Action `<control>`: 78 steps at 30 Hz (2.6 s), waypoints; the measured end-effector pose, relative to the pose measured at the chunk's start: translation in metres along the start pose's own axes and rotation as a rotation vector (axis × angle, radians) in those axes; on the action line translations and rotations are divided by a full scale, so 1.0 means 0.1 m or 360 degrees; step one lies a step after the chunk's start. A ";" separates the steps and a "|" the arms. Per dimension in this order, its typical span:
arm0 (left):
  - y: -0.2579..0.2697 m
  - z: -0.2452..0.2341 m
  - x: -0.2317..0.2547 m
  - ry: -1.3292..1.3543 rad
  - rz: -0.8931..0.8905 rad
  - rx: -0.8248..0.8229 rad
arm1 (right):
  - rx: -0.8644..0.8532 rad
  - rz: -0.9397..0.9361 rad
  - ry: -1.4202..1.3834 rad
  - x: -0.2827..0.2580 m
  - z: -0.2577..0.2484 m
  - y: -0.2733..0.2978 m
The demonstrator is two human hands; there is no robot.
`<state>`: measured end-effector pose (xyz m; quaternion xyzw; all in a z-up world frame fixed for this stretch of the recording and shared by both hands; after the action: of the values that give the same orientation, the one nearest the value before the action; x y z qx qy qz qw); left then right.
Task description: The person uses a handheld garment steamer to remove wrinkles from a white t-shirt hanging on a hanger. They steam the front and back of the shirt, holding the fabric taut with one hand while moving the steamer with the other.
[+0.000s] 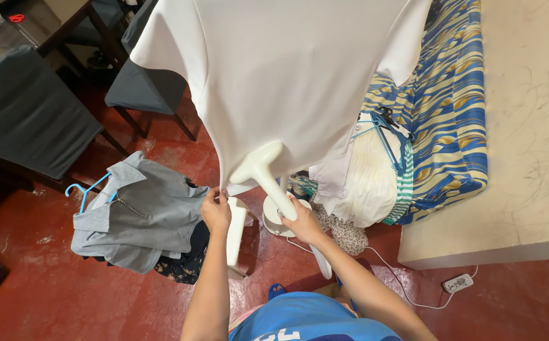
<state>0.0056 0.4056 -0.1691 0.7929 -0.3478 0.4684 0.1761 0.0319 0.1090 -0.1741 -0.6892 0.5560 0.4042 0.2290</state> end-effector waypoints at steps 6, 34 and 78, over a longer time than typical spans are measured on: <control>-0.04 -0.17 0.04 -0.0036 -0.0020 0.0052 | -0.0014 0.0231 0.0172 0.34 -0.13 0.09; -0.13 -0.40 -0.13 0.0014 -0.0081 0.0070 | 0.0159 0.0532 0.0648 0.62 -0.85 0.15; -0.01 -0.83 -0.27 0.0040 -0.0017 0.0201 | 0.0242 0.0533 0.0625 0.52 -0.93 0.20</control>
<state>-0.0536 0.4672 -0.1508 0.7983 -0.3109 0.4984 0.1326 0.0438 0.0019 -0.1607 -0.6336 0.7249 0.2521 0.0976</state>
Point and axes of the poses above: each hand's wrist, its own y-axis away from the middle knuckle, its own z-axis out of the palm, x = y × z, the point moved 10 cm from there along -y, towards the middle knuckle, and after that the axes turned 1 degree about -x, right-handed, at the moved point
